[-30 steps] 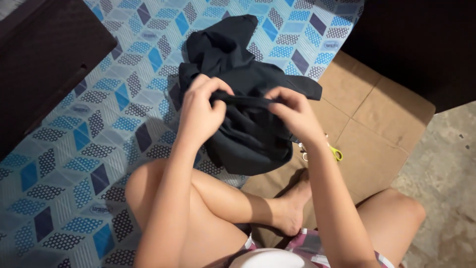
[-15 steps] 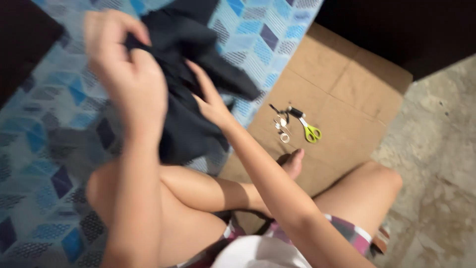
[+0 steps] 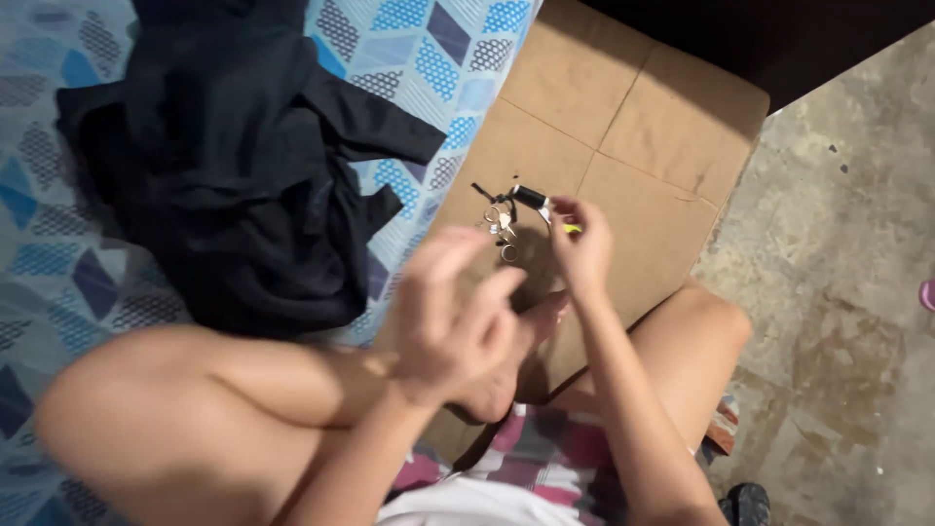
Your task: The recorder folds items of clothing and then threads a needle to perform a sewing task.
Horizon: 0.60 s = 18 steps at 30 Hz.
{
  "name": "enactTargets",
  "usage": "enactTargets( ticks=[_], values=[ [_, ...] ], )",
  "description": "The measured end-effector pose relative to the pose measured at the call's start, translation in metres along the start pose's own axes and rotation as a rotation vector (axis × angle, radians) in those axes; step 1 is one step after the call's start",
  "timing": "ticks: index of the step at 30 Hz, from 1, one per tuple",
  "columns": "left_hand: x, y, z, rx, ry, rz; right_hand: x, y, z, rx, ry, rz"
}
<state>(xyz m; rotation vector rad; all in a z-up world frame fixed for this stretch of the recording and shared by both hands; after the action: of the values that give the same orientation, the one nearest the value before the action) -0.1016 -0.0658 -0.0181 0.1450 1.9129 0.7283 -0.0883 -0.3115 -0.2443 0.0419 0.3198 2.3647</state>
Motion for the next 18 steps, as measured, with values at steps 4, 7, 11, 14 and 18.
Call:
enactTargets(
  ticks=[4,7,11,14,18],
  values=[
    [0.036,-0.092,0.001,0.340,0.333,0.205,-0.036,0.008,-0.018,0.241,0.132,0.116],
    [0.075,-0.144,0.020,0.425,0.531,0.265,-0.040,-0.006,-0.022,0.292,0.124,0.189],
    [0.119,-0.181,0.071,0.327,0.797,0.320,-0.042,0.003,-0.050,0.194,0.119,0.104],
    [0.128,-0.186,0.095,0.182,0.782,0.286,-0.039,0.017,-0.036,0.230,0.118,0.097],
    [0.117,-0.195,0.100,0.138,0.682,0.237,-0.021,0.017,0.016,0.348,0.263,0.093]
  ],
)
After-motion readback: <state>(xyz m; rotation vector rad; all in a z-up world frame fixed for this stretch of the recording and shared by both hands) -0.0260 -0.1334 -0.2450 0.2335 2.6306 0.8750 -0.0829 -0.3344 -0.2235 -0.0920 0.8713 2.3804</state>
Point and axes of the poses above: each hand's wrist, its own x-axis away from the middle knuckle, its own y-axis out of the back of the hand, z = x × y, the point moved 7 cm from there along -x, towards the middle knuckle, and after that the axes turned 6 degrees about -x, right-handed, at the moved point
